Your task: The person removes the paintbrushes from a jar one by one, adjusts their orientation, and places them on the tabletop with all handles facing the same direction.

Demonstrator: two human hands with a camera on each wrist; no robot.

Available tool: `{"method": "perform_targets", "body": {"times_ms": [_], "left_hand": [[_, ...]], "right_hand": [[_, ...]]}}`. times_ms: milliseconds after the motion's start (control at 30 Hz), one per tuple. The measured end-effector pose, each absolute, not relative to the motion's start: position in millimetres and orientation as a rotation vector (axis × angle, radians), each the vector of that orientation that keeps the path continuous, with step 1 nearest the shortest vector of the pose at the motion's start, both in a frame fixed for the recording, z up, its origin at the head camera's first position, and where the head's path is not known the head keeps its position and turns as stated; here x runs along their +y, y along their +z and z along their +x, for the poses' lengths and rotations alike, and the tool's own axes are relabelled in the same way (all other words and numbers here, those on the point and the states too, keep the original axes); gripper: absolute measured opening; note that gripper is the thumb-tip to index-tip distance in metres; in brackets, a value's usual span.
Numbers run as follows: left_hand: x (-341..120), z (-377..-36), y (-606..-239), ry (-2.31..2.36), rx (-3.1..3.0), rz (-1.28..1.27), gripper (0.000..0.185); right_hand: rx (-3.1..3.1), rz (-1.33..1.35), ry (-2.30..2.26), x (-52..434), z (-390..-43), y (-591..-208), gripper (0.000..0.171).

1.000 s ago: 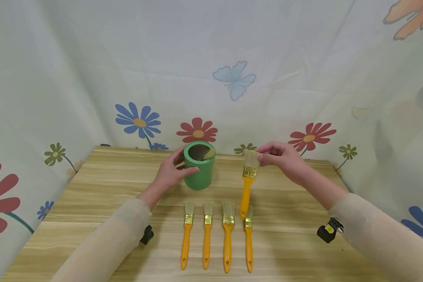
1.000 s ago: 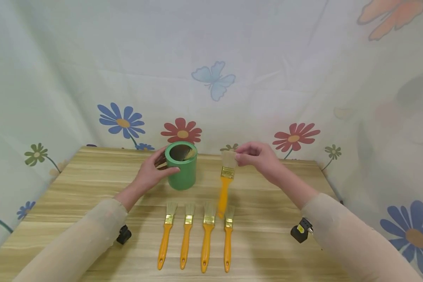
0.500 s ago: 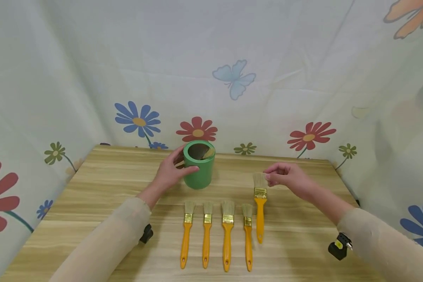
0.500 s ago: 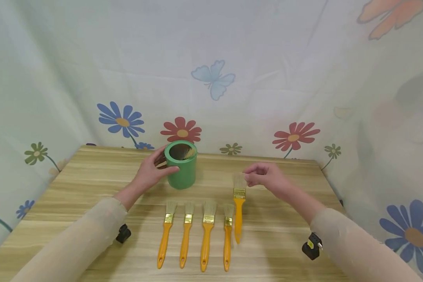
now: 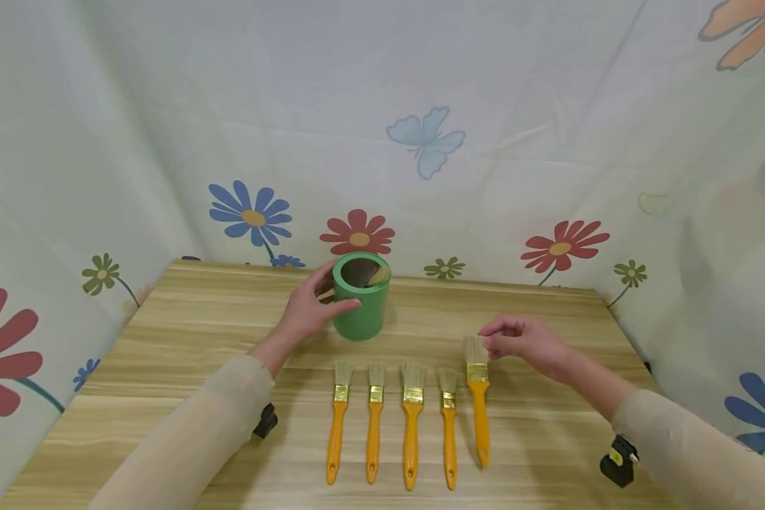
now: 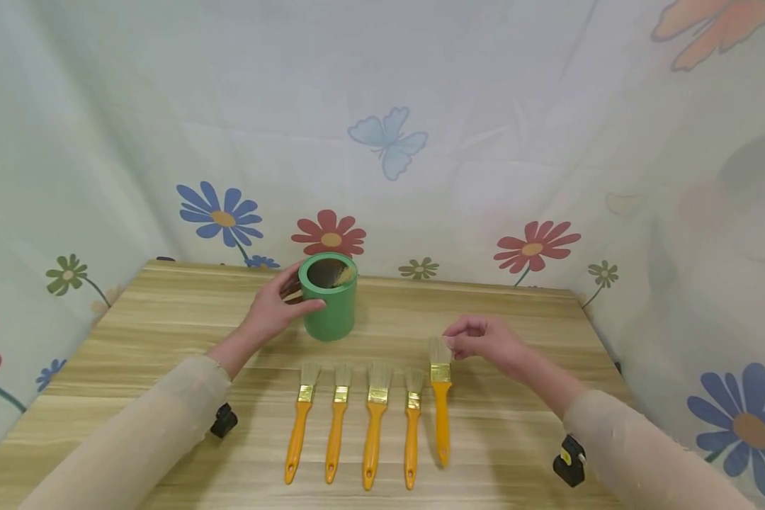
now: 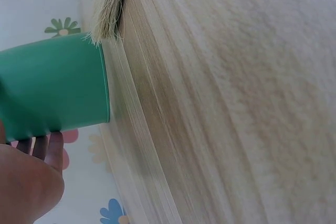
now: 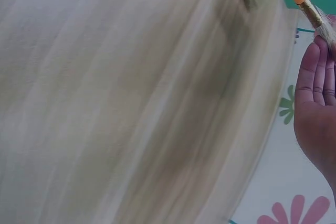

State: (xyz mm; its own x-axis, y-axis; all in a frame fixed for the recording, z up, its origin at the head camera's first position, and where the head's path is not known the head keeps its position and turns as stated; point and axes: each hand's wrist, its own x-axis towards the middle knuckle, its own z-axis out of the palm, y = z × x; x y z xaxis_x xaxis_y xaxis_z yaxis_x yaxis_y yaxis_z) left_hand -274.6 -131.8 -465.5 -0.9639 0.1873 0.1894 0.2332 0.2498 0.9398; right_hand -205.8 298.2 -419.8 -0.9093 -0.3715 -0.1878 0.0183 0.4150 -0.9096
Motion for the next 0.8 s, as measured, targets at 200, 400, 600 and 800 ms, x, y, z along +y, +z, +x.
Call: {"method": "perform_targets", "body": {"times_ms": [200, 400, 600, 800], "left_hand": [[-131, -275, -464, -1.862, -2.450, -0.414, 0.091], [-130, -272, -461, -1.873, -2.447, -0.424, 0.091], [-130, -271, -459, -1.884, -2.455, -0.422, 0.090], [-131, -271, -459, -1.875, -2.459, -0.417, 0.091]], "right_hand": [[2.324, -0.267, -1.484, 302, -204, -433, 0.030], [2.351, -0.237, -1.435, 307, -204, -445, 0.027], [2.317, -0.224, -1.432, 309, -200, -455, 0.026], [2.302, -0.260, -1.444, 310, -199, -460, 0.026]]}}
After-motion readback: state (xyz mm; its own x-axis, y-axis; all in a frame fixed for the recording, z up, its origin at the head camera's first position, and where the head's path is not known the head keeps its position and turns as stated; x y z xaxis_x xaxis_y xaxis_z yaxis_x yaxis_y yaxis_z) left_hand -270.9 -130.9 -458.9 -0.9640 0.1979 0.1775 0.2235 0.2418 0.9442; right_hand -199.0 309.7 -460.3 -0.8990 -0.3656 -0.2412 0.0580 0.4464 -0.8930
